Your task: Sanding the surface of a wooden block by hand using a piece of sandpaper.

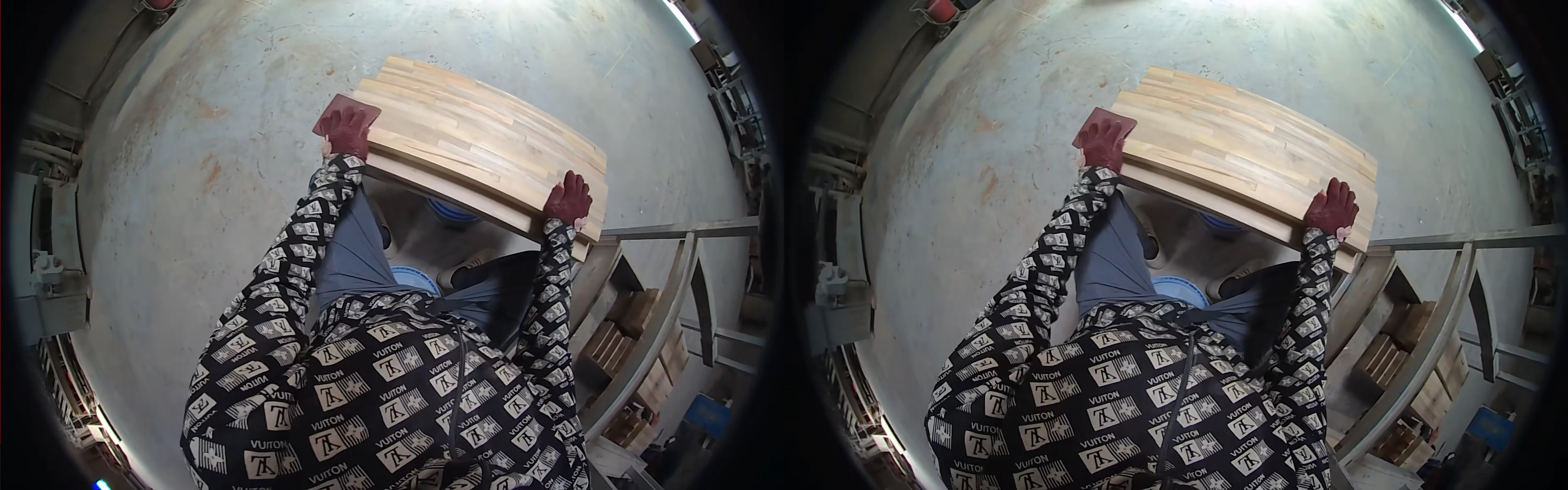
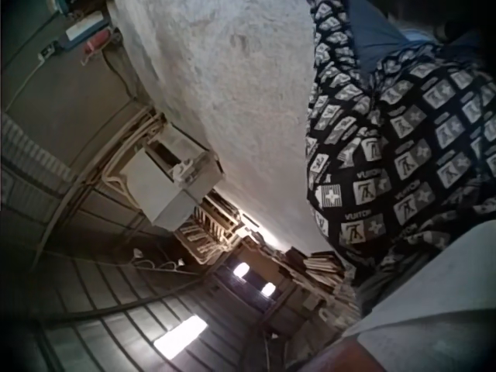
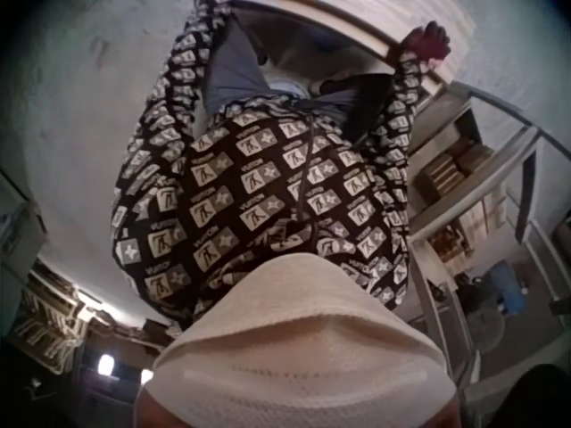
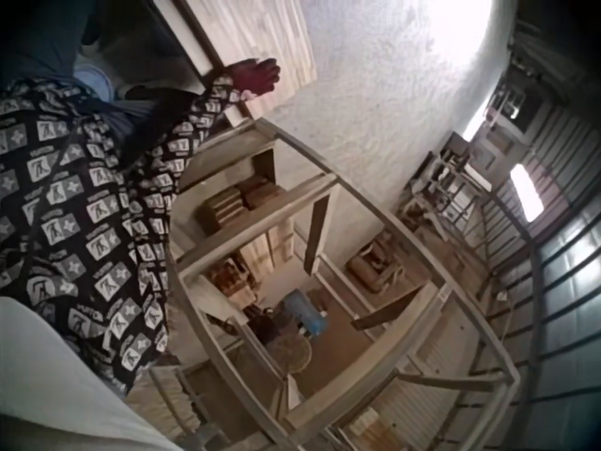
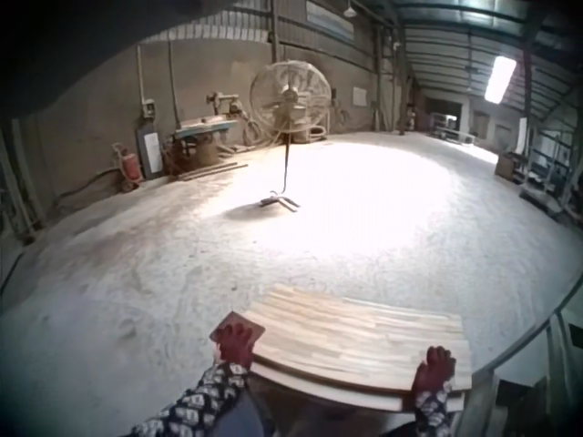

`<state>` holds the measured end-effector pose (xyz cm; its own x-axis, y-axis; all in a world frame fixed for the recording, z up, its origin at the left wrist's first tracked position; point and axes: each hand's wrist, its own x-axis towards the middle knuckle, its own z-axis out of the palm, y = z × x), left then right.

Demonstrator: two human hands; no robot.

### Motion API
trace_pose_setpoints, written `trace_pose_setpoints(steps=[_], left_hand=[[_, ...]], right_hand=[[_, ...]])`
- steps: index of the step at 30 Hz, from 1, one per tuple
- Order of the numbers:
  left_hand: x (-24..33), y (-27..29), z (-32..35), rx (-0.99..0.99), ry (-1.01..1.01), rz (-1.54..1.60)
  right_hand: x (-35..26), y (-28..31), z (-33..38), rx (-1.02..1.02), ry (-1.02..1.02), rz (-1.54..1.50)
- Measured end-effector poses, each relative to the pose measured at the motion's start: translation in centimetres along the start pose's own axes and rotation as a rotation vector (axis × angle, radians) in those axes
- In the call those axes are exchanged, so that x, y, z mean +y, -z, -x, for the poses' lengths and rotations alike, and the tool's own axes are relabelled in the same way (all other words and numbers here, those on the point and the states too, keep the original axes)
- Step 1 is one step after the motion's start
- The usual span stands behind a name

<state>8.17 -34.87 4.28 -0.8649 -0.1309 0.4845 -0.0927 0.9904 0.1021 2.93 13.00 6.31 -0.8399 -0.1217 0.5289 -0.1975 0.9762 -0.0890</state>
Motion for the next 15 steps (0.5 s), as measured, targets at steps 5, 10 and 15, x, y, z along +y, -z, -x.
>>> trace_pose_setpoints(steps=[5, 10, 15], left_hand=[[14.2, 0.2, 1.6, 0.171, -0.079, 0.136], [27.5, 0.3, 5.0, 0.032, -0.481, 0.536], [23.0, -0.5, 3.9, -0.066, -0.696, 0.627]], right_hand=[[0.4, 0.0, 0.4, -0.029, -0.016, 0.022], [-0.9, 0.5, 0.3, 0.000, 0.010, -0.036], [0.1, -0.3, 0.7, -0.004, -0.001, -0.018]])
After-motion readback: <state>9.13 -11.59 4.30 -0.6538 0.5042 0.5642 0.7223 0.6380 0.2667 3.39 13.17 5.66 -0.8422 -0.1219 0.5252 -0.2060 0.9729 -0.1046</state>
